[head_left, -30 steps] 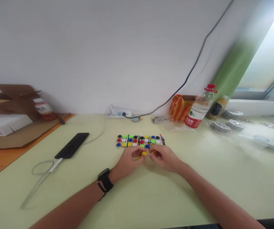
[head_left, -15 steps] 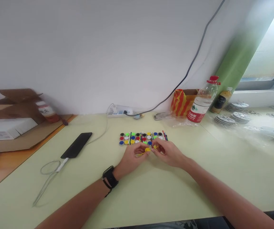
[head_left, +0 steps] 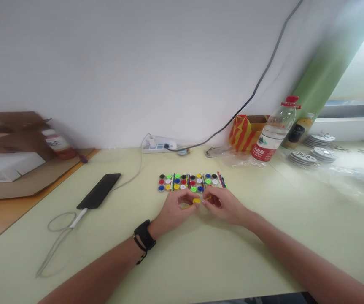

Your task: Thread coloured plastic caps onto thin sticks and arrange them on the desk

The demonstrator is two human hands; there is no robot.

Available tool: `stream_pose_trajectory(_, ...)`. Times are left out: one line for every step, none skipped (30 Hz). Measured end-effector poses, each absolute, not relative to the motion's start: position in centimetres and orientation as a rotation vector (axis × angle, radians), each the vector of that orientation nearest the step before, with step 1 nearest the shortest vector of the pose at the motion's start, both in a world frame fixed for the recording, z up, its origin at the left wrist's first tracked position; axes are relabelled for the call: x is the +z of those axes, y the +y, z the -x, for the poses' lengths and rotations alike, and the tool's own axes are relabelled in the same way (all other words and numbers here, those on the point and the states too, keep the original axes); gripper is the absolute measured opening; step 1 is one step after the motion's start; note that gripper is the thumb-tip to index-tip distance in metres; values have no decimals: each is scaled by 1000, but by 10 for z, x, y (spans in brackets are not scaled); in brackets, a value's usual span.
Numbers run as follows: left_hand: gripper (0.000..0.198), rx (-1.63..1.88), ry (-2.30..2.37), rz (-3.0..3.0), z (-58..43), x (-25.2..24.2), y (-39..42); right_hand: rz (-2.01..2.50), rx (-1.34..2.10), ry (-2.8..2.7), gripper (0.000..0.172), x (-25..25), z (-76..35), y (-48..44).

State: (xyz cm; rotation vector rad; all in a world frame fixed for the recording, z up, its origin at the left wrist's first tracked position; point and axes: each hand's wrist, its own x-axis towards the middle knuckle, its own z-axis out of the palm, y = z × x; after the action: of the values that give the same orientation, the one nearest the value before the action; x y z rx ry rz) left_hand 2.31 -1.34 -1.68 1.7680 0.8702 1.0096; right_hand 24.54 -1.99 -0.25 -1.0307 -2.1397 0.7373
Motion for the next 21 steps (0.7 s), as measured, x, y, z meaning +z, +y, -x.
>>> stream_pose_trajectory(17,1011,870,-1762,-23,-17,-13,1033,746,-2141,10,1,-245,-21)
stream_pose_trajectory(16,1012,870,-1756,-22,-16,-13,1038,758,-2141,10,4,-245,-23)
stream_pose_trajectory(16,1015,871,-1751,-22,-15,-14,1048,775,-2141,11,8,-245,-25)
stream_pose_trajectory(15,1018,874,-1747,-22,-15,-14,1059,797,-2138,12,12,-245,-26)
stream_pose_trajectory(14,1023,879,-1744,-22,-14,-14,1070,821,-2130,13,15,-245,-28)
stream_pose_trajectory(14,1028,882,-1739,-22,-13,-14,1078,848,-2118,14,16,-245,-30)
stream_pose_trajectory(14,1030,883,-1731,-23,-13,-14,1083,878,-2100,14,16,-245,-31)
stream_pose_trajectory(14,1027,878,-1719,-24,-12,-14,1083,909,-2073,14,15,-245,-32)
stream_pose_trajectory(15,1016,864,-1705,-24,-12,-14,1078,941,-2036,15,13,-245,-33)
stream_pose_trajectory(17,998,840,-1685,-25,-11,-13,1068,977,-1995,16,10,-245,-33)
stream_pose_trajectory(19,973,810,-1658,-25,-11,-13,1056,1016,-1955,17,7,-245,-33)
stream_pose_trajectory(20,947,779,-1623,-25,-11,-12,1042,1053,-1920,19,4,-246,-33)
stream_pose_trajectory(20,927,752,-1580,-24,-10,-11,1030,1083,-1890,21,2,-246,-32)
stream_pose_trajectory(21,907,732,-1533,-24,-10,-10,1023,1106,-1865,23,0,-247,-31)
stream_pose_trajectory(22,896,720,-1488,-23,-9,-9,1019,1122,-1840,24,-2,-247,-30)
stream_pose_trajectory(22,887,707,-1452,-23,-8,-9,1015,1135,-1811,25,-2,-247,-29)
stream_pose_trajectory(22,878,698,-1422,-23,-7,-9,1012,1146,-1778,26,-2,-248,-28)
stream_pose_trajectory(23,872,691,-1398,-22,-7,-8,1009,1158,-1745,26,-2,-248,-28)
stream_pose_trajectory(26,867,688,-1382,-22,-6,-8,1007,1172,-1716,26,-2,-248,-27)
stream_pose_trajectory(29,865,694,-1370,-23,-6,-8,1006,1187,-1690,26,-2,-248,-27)
stream_pose_trajectory(31,865,705,-1362,-23,-6,-8,1007,1200,-1667,26,-2,-248,-27)
